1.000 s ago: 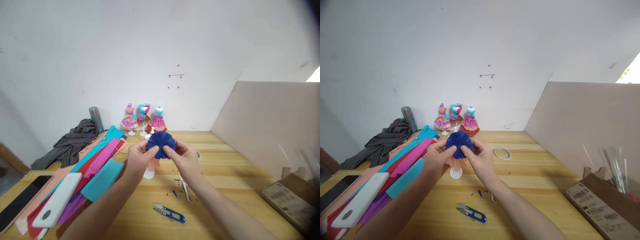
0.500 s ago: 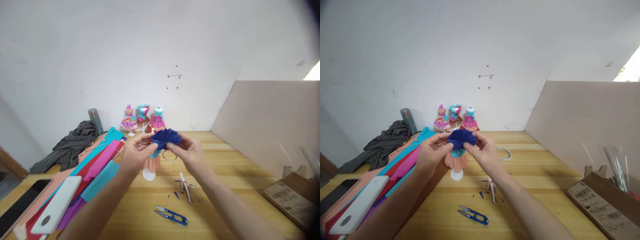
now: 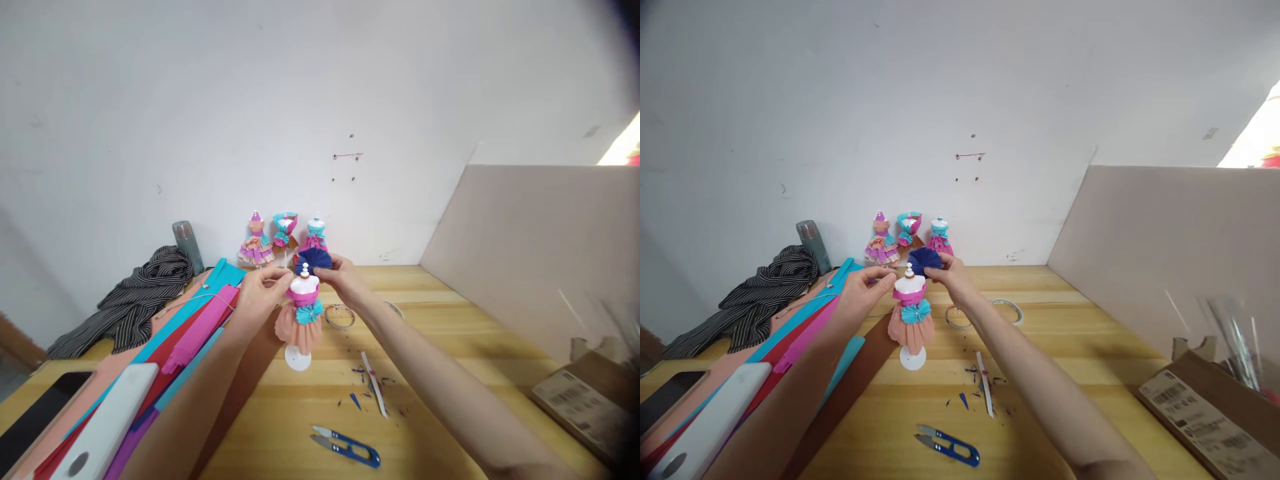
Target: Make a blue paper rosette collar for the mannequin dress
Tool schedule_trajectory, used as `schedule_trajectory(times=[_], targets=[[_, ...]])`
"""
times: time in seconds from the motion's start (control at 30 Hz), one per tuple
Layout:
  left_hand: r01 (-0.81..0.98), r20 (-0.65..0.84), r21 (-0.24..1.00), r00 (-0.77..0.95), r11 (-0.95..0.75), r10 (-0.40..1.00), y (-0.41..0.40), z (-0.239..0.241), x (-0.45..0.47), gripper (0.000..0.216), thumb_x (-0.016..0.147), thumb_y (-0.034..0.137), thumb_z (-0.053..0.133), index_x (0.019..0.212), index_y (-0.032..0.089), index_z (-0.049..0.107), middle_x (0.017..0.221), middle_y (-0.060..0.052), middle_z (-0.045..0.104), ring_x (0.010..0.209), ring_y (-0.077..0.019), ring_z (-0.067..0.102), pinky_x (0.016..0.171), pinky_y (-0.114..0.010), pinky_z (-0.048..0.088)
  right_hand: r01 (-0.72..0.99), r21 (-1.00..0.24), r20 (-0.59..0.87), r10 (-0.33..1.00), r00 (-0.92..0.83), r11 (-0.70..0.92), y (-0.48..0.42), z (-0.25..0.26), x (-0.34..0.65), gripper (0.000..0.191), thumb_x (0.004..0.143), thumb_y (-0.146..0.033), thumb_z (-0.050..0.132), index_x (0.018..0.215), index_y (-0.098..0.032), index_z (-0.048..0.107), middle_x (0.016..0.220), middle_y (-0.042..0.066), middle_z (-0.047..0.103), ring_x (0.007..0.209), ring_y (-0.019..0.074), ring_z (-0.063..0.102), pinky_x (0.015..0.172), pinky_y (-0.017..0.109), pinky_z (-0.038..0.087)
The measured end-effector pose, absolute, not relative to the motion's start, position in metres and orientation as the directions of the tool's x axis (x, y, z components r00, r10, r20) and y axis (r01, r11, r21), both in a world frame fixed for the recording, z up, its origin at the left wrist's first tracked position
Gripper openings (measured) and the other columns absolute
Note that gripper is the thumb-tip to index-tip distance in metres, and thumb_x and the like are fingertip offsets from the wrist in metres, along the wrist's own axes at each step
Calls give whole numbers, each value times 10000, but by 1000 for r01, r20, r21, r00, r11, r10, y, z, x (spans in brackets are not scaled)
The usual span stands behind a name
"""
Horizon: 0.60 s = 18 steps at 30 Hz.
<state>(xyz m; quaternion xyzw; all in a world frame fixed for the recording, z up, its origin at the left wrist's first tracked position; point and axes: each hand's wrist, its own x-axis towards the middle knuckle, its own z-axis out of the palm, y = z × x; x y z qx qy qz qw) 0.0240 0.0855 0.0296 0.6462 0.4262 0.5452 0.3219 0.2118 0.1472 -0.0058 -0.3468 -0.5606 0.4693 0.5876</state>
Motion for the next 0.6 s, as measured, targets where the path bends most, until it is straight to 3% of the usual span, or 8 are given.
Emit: schedule_trajectory(times=[0.23, 0.43, 0.6], targets=[[157, 361, 909, 170, -387, 917, 87, 38, 25, 246, 684, 345, 681, 790, 124, 708, 838, -87, 730, 810, -222, 660, 730, -317, 519, -202, -944, 308, 915, -261, 260, 150, -2, 213, 308, 551, -294, 804, 810, -161, 701, 699, 12, 693, 624, 149, 598, 655, 304, 482], [324, 437, 819, 185, -474, 880, 93, 36, 33, 140, 663, 226, 661, 766, 158, 727, 878, -83, 728, 871, -227, 645, 786, -342, 489, -184, -954, 292, 878, -379, 238, 157, -2, 214, 311, 523, -260, 851, 773, -151, 703, 717, 3, 692, 634, 138, 599, 622, 266, 466], [293, 466, 809, 207, -509, 860, 101, 37, 31, 91, 653, 185, 666, 716, 186, 732, 798, -41, 723, 785, -182, 631, 719, -292, 470, -160, -964, 264, 845, -465, 212, 166, -3, 216, 357, 525, -252, 857, 820, -133, 696, 726, 0, 672, 637, 133, 589, 613, 259, 451]])
